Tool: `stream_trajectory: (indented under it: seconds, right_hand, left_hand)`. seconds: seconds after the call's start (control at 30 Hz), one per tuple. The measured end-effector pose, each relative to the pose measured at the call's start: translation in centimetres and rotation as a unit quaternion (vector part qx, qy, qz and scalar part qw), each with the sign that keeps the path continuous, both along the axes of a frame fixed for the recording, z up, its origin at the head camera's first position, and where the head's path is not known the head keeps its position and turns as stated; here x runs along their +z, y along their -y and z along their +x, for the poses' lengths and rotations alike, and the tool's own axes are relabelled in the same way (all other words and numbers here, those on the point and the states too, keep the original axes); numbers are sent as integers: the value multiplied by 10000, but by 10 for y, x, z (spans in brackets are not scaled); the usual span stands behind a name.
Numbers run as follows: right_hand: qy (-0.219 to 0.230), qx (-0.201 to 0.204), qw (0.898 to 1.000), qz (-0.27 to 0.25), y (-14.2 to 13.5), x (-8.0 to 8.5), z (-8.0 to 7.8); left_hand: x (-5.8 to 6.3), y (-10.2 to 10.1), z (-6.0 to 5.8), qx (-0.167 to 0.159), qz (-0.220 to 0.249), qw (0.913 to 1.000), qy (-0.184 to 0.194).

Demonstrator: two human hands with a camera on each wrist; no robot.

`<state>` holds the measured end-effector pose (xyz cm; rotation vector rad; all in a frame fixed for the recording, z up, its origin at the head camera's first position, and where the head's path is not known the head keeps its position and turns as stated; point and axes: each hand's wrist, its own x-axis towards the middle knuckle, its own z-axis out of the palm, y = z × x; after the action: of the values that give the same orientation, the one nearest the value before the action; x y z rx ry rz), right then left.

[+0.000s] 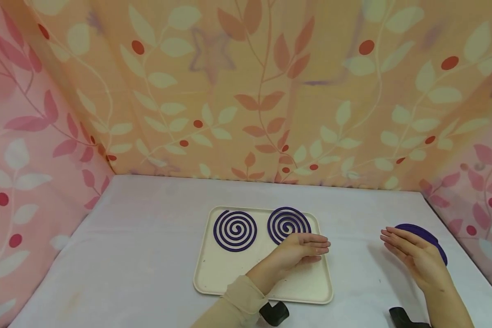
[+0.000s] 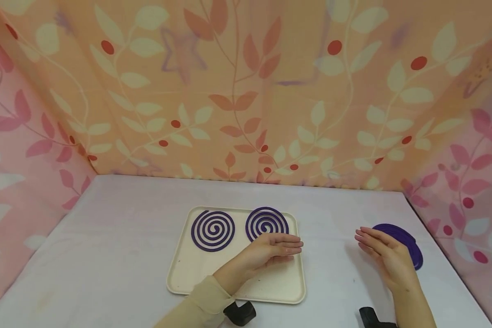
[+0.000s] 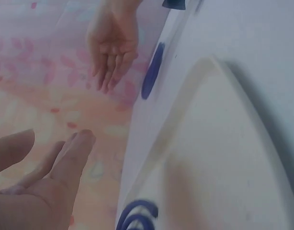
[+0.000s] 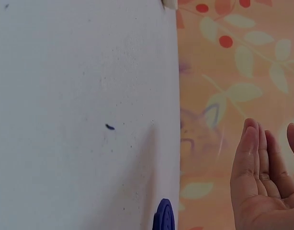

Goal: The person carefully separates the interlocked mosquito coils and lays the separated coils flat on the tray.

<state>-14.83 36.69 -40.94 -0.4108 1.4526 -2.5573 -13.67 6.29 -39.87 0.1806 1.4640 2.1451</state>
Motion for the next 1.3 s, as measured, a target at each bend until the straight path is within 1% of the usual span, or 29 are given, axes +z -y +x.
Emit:
stream_trajectory:
  seconds: [0.07, 0.23, 0.37, 0.53, 0.7, 0.87, 0.97, 1.13, 1.3]
  right_hand:
    - [-12, 5, 10000, -77, -5, -1, 2]
    - [17, -101, 9999, 8, -16, -3, 7]
    - [50, -194, 9998, -70, -24, -4, 10]
    - [75, -195, 9989, -424, -32, -5, 12]
    - [-27, -154, 9972, -731, -38, -6, 11]
    - [-128, -128, 9957, -914, -45, -5, 9]
    - [-98, -165, 9950, -980, -51, -4, 9]
    - [136, -415, 9925, -1138, -66, -5, 12]
    - [469, -849, 9875, -1242, -85, -11, 18]
  left_hand:
    - [-2, -9, 1, -69, -10, 10000, 5]
    - [-7, -31, 2, -127, -93, 9999, 5]
    - [-12, -48, 3, 36, -60, 9999, 90]
    - [-18, -72, 5, 324, 57, 9991, 251]
    - [-24, -94, 7, 527, 7, 9977, 427]
    - [-28, -112, 6, 683, 27, 9965, 489]
    - [-29, -123, 4, 725, 77, 9957, 575]
    - [-31, -141, 0, 767, 130, 9941, 751]
    - [-36, -160, -4, 798, 281, 9916, 974]
